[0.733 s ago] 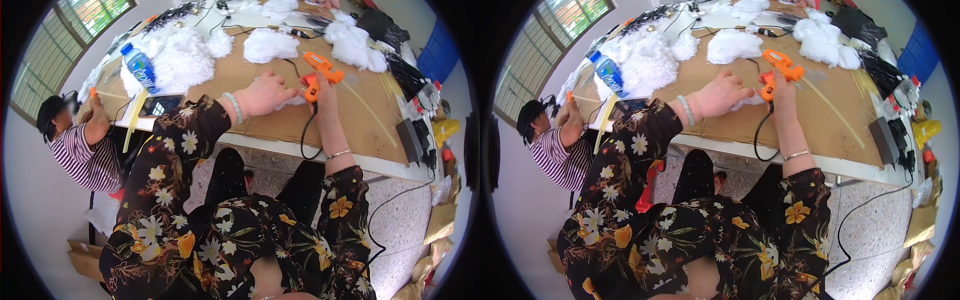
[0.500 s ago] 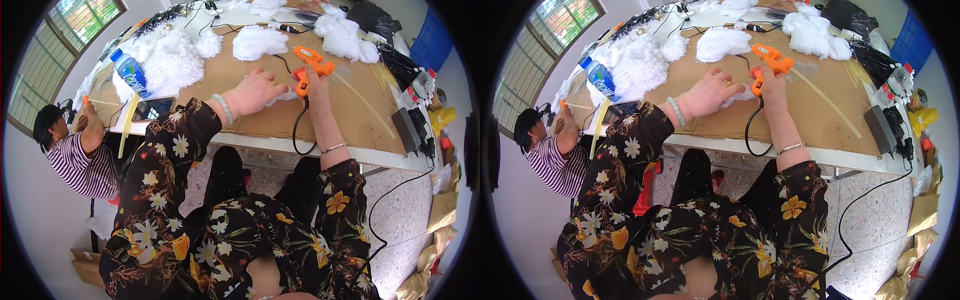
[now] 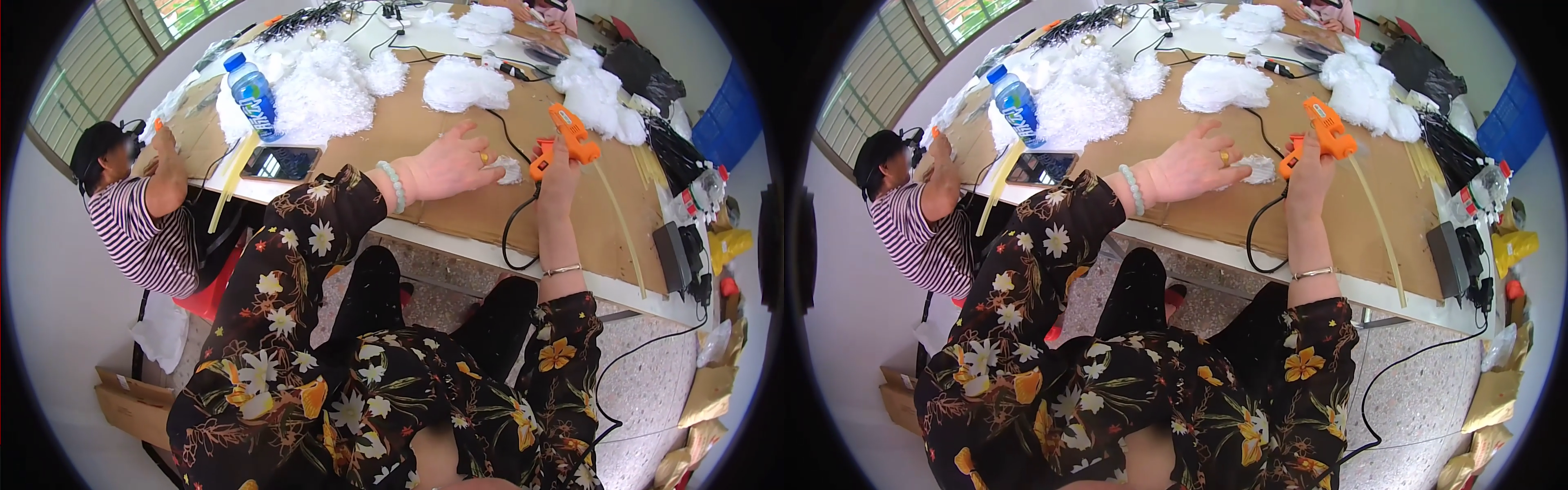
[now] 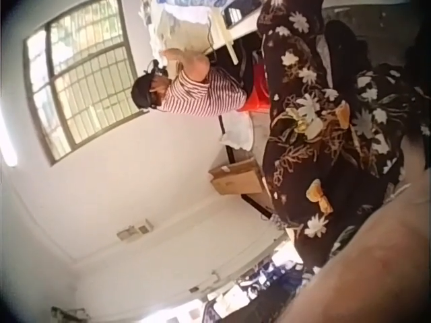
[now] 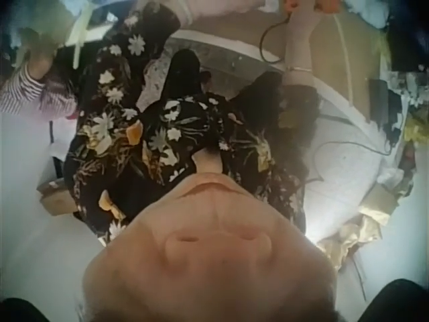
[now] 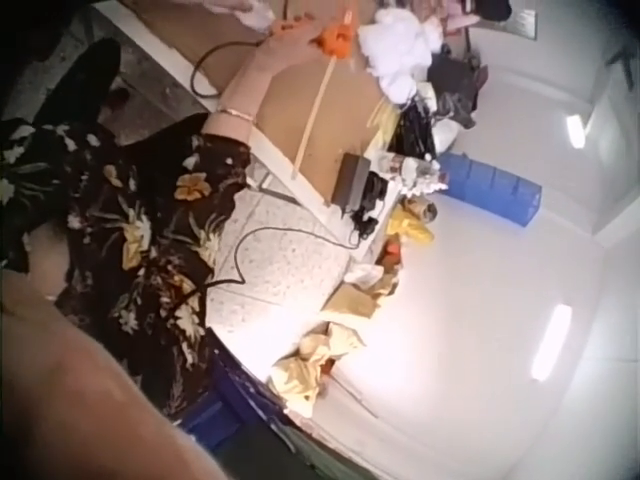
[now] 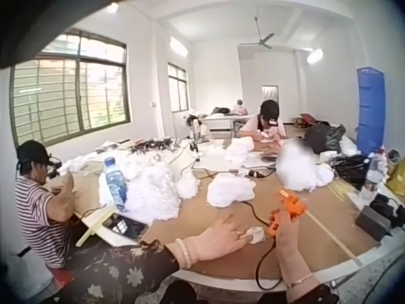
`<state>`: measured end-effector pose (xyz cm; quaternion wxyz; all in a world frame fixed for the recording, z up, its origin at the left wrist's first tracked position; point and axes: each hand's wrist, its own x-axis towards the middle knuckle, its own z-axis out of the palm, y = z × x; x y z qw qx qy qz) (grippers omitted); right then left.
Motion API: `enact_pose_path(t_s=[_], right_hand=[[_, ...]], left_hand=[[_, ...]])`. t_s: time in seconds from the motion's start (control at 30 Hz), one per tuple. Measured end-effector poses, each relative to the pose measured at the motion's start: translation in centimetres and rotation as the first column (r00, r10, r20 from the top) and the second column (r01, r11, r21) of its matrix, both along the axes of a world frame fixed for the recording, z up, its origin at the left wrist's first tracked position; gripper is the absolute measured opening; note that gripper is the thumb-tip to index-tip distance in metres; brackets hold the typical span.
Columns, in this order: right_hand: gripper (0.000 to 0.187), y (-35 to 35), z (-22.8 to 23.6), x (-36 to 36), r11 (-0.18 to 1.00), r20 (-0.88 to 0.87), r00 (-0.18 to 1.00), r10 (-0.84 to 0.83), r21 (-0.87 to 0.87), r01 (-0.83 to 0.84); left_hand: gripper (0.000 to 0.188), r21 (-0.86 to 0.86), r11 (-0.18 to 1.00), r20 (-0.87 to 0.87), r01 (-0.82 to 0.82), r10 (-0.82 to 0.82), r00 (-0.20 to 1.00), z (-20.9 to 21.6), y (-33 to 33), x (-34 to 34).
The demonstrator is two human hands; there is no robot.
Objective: Gluing white stuffing onto a fabric base using a hot glue gun
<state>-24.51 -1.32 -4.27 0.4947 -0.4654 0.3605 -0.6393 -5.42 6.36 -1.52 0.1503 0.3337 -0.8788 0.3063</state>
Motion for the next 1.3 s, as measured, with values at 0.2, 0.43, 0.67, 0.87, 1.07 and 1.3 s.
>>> enact_pose_path(t_s=[0.2, 0.43, 0.67, 0.87, 1.07, 1.3], right_hand=[[0.027, 0.5, 0.4, -0.2, 1.0, -0.014, 1.0, -0.003, -0.005, 0.003], [0.027, 0.1, -0.1, -1.1, 1.0, -0.02, 0.999, -0.027, 0.0, 0.027], [0.026, 1.8, 2.2, -1.4, 0.975, -0.032, 0.978, 0.207, -0.08, -0.209], [0.03, 4.3, 4.1, -2.6, 0.911, -0.301, 0.863, 0.405, 0.048, -0.411], [0.033, 5.9, 5.3, -3.1, 0.821, -0.494, 0.674, 0.549, 0.169, -0.545], [0.033, 6.5, 5.2, -1.4, 0.806, -0.63, 0.52, 0.577, 0.334, -0.49]], left_hand=[[0.013, -0.067, 0.996, -0.453, -0.054, 0.018, 0.891, 0.7, -0.7, 2.0], [0.021, 0.492, 0.866, -0.855, 0.091, 0.461, 0.239, -0.7, -1.2, 5.1], [0.031, 0.657, 0.752, -0.696, 0.049, 0.581, 0.422, -2.5, -1.2, 7.9], [0.032, 0.69, 0.724, -0.605, 0.011, 0.567, 0.559, -2.8, -3.1, 8.3], [0.028, 0.73, 0.684, -0.519, -0.024, 0.576, 0.632, -1.9, -4.3, 7.2], [0.023, 0.717, 0.693, -0.57, 0.076, 0.52, 0.637, -2.9, -5.1, 7.3]])
